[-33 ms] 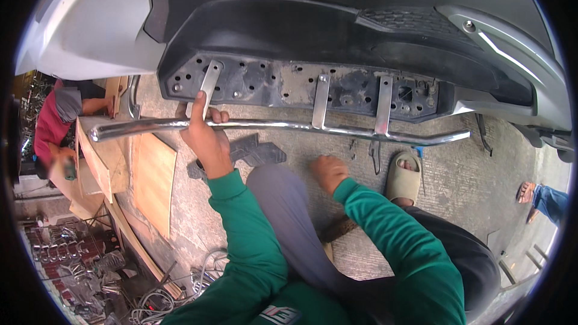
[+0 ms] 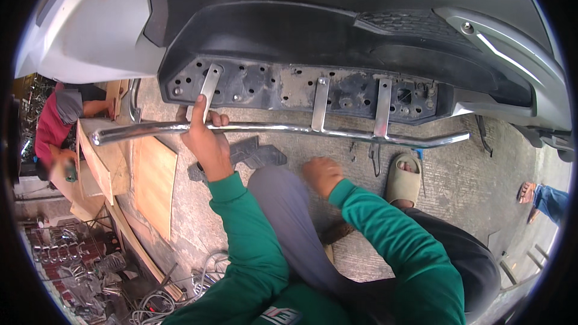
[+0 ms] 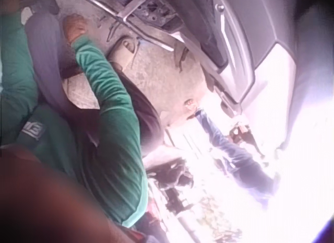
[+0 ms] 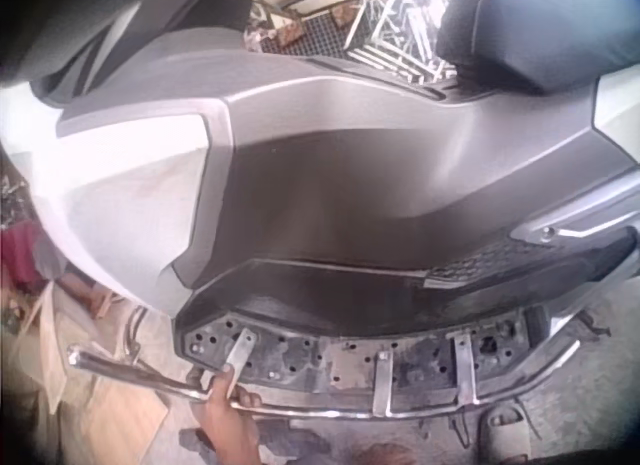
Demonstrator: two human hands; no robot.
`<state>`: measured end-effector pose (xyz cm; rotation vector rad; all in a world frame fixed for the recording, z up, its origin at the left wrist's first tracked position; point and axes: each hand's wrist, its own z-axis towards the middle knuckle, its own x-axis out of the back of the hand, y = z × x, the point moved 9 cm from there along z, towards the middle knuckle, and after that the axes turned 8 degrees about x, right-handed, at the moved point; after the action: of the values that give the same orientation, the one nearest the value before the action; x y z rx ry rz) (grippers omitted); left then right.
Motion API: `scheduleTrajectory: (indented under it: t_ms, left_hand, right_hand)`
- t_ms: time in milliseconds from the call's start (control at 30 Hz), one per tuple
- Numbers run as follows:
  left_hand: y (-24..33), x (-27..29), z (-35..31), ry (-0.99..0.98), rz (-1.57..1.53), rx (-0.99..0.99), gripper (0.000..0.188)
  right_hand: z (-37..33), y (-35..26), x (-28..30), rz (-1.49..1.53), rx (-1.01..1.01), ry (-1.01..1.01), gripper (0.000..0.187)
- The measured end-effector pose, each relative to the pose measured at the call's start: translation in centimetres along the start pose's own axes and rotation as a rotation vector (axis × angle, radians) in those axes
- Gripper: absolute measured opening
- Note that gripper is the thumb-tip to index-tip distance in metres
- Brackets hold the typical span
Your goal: The person installs a chrome metal bar onto the side of a white Honda scooter. They position the bar, align it with the mounting holes, and secure it using bolts and nuts, tightening them by hand.
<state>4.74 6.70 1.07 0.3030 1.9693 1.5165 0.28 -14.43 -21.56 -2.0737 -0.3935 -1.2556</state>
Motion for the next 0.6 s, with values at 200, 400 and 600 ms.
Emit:
scheduleTrajectory:
  t_ms: [200, 400, 600]
  left_hand:
    - [-0.3, 0.4, 0.0, -0.003, 0.006, -0.017, 0.076]
    - [-0.2, 0.3, 0.1, -0.014, 0.045, -0.019, 0.076]
    - [-0.3, 0.4, -0.1, 0.001, 0.017, -0.011, 0.075]
  right_hand:
    - [-2.6, -7.1, 19.7, 0.298, 0.445, 0.141, 0.016]
    - [0.9, -2.0, 31.3, 0.831, 0.486, 0.863, 0.015]
    - [5.4, -1.8, 30.9, 1.06, 0.393, 1.069, 0.013]
